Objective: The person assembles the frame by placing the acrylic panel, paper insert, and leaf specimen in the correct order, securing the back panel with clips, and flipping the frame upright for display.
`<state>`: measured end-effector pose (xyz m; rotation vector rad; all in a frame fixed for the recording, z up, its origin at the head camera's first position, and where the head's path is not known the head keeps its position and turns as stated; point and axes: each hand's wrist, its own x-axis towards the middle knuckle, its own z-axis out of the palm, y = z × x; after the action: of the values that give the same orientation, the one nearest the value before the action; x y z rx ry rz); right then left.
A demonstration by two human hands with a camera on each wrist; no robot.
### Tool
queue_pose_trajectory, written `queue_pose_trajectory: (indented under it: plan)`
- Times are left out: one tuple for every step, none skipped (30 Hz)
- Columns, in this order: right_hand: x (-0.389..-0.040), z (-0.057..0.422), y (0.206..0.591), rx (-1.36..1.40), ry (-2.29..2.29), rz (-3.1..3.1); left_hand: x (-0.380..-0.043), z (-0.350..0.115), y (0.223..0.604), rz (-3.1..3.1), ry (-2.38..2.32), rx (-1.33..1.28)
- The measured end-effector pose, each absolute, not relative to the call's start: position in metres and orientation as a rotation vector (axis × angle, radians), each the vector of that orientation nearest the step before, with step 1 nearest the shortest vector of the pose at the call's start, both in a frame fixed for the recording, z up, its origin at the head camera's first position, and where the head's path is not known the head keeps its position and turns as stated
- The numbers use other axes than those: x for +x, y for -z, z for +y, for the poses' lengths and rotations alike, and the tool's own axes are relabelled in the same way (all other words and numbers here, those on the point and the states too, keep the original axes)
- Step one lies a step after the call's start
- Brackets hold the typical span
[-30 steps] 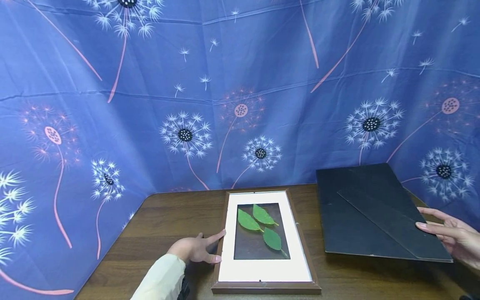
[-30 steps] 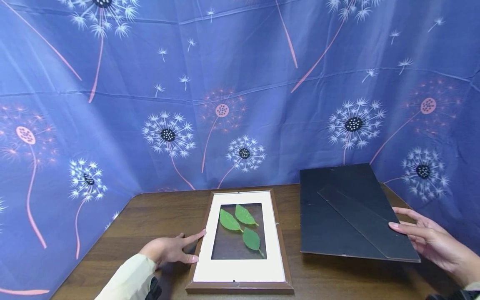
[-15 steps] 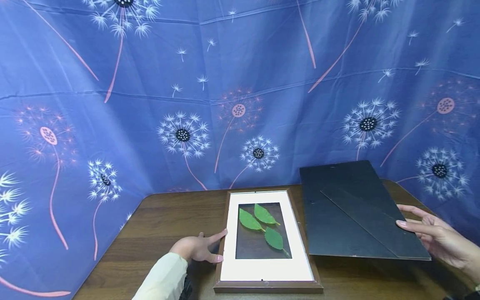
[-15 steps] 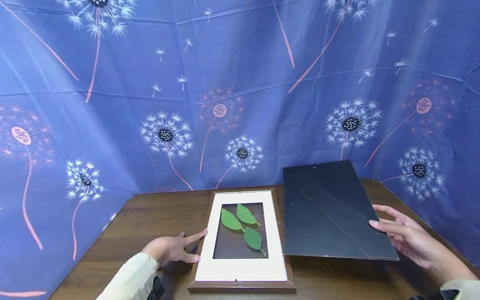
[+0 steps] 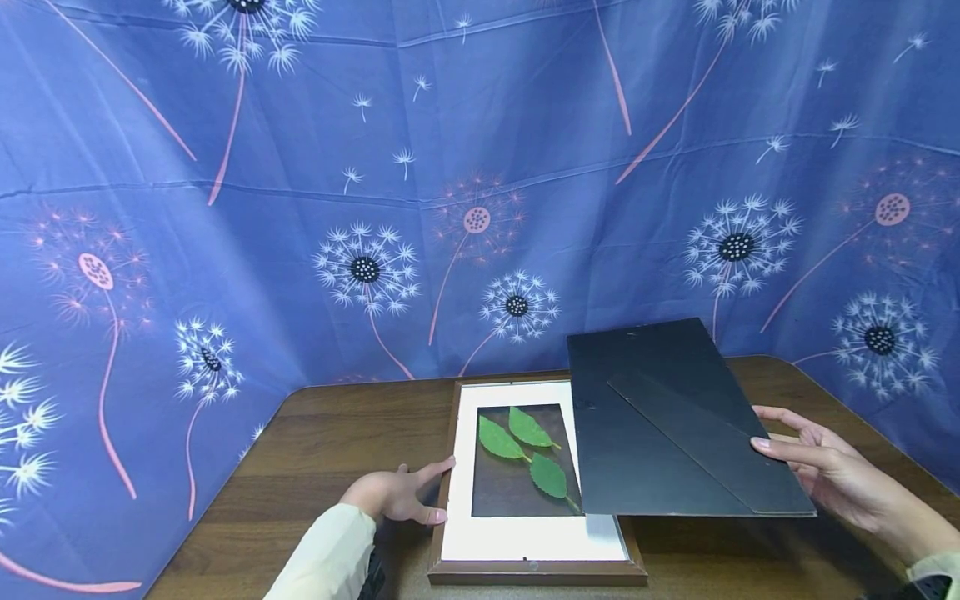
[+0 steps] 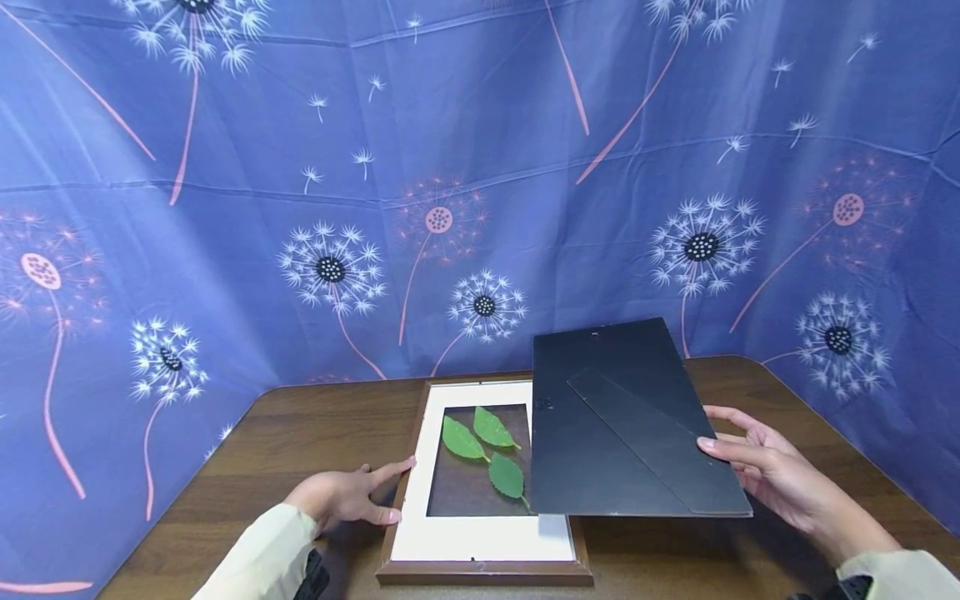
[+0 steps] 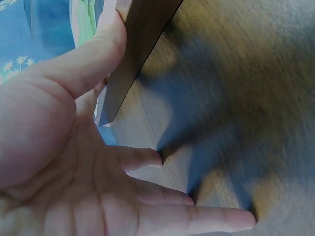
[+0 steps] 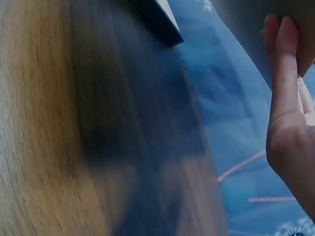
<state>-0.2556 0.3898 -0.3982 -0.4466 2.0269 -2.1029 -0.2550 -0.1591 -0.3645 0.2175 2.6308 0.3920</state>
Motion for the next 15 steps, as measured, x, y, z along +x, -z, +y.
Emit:
queue_pose_trajectory:
  plan:
    - [-0.256, 0.387, 0.398, -0.458, 2.112, 2.020, -0.255, -0.159, 0.364, 2.632, -0.394, 0.220]
    - [-0.257, 0.384, 0.398, -0.462, 2.125, 2.012, -0.255, -0.159, 0.364, 2.634, -0.397, 0.221]
    - [-0.257, 0.381, 0.397, -0.469, 2.117, 2.009, -0.255, -0.159, 0.364, 2.633, -0.404, 0.222]
    - [-0.257, 0.378, 0.397, -0.462, 2.117, 2.010, -0.255, -0.159, 0.364, 2.635, -0.406, 0.223]
    - [-0.257, 0.375, 0.396, -0.460, 2.111, 2.010, -0.255, -0.159, 0.364, 2.637, -0.408, 0.224]
    - [-0.257, 0.372, 0.395, -0.448, 2.108, 2.013, -0.254, -0.159, 0.364, 2.641, -0.408, 0.223]
    - [-0.258, 0.369, 0.393, -0.445, 2.096, 2.014, -0.254, -0.159, 0.363, 2.643, -0.410, 0.221]
    - [-0.257, 0.365, 0.392, -0.438, 2.090, 2.011, -0.254, -0.159, 0.363, 2.643, -0.416, 0.218]
    - [-0.257, 0.362, 0.391, -0.440, 2.082, 2.008, -0.254, -0.159, 0.364, 2.644, -0.420, 0.218]
    - [-0.257, 0.359, 0.390, -0.438, 2.087, 2.000, -0.254, -0.159, 0.364, 2.644, -0.424, 0.220]
    - [-0.257, 0.355, 0.389, -0.450, 2.089, 1.982, -0.254, -0.159, 0.364, 2.643, -0.434, 0.221]
    - [-0.257, 0.352, 0.388, -0.457, 2.094, 1.963, -0.254, -0.160, 0.364, 2.641, -0.444, 0.221]
    - [-0.257, 0.348, 0.388, -0.469, 2.105, 1.938, -0.253, -0.160, 0.364, 2.634, -0.464, 0.218]
    - [-0.257, 0.344, 0.388, -0.485, 2.121, 1.906, -0.253, -0.160, 0.364, 2.628, -0.479, 0.218]
    - [-0.256, 0.341, 0.388, -0.492, 2.130, 1.893, -0.254, -0.160, 0.365, 2.624, -0.491, 0.218]
